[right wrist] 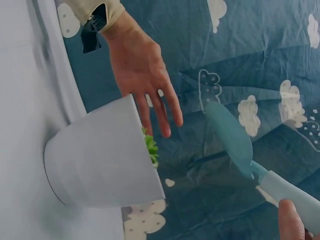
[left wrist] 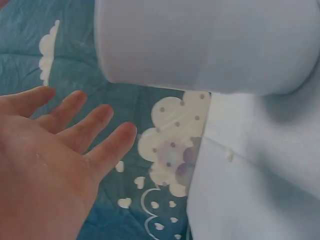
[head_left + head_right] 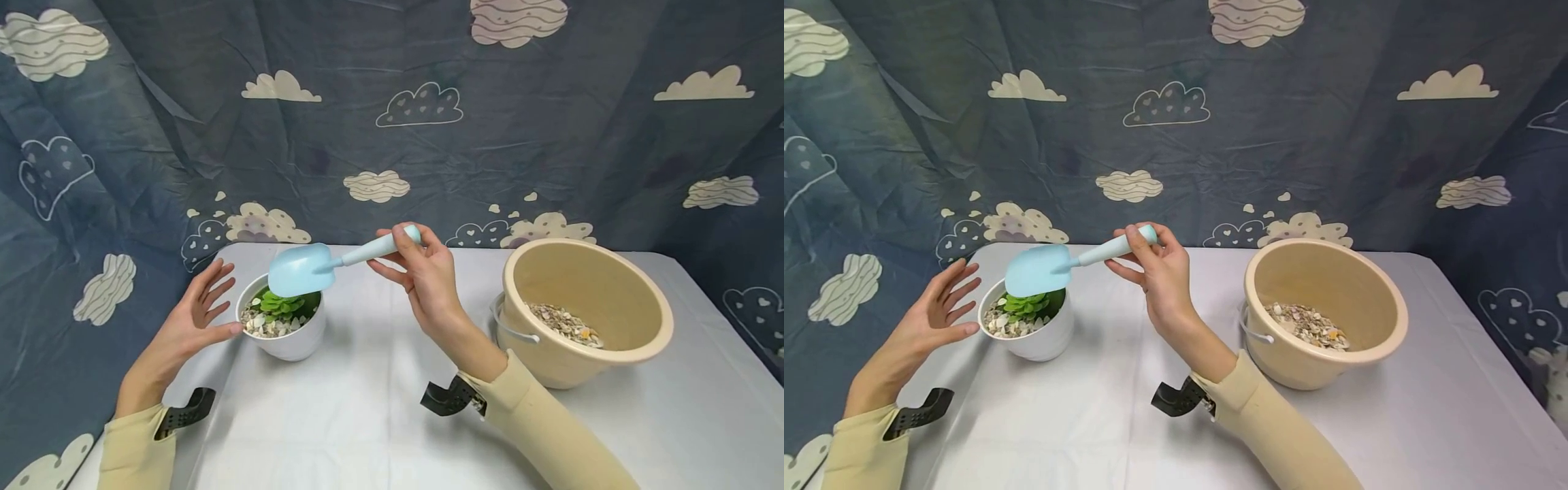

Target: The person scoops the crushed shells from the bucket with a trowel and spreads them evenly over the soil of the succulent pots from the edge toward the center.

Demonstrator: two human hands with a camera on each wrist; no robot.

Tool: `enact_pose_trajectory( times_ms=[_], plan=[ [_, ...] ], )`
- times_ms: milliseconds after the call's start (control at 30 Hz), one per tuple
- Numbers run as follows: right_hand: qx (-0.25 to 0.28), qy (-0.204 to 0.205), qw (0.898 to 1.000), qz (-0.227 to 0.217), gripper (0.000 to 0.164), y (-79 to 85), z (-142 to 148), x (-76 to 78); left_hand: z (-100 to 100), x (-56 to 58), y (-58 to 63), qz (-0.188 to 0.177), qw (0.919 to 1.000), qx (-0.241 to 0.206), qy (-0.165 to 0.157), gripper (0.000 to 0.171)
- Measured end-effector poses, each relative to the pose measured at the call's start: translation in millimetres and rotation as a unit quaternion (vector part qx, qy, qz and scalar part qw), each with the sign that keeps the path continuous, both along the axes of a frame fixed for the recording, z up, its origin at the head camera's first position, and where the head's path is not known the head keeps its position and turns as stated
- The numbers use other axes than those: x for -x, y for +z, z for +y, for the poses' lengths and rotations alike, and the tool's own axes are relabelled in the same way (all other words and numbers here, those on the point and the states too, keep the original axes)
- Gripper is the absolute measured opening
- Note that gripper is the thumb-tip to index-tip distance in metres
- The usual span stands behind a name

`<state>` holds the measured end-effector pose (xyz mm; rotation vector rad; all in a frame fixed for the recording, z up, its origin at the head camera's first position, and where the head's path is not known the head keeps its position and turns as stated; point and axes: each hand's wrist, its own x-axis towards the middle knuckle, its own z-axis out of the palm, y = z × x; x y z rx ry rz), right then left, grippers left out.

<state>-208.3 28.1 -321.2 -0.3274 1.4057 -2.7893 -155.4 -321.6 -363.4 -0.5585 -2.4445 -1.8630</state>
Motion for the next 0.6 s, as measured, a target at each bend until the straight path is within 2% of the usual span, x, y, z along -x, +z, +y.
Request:
enact_pose_trajectory(
  times_ms=[300, 600],
  plan=[
    [-0.002, -0.021, 1.000, 0.009, 0.017, 12.1, 29, -7.2, 13, -6.6, 15.1, 0.041, 0.9991, 0.009, 0.008, 0.103],
    [-0.006, -0.042, 0.999, 0.033, 0.013, 24.4, 61, -19.5, 51, -15.5, 33.0, 0.078, 0.9957, 0.049, 0.010, 0.107]
  ],
)
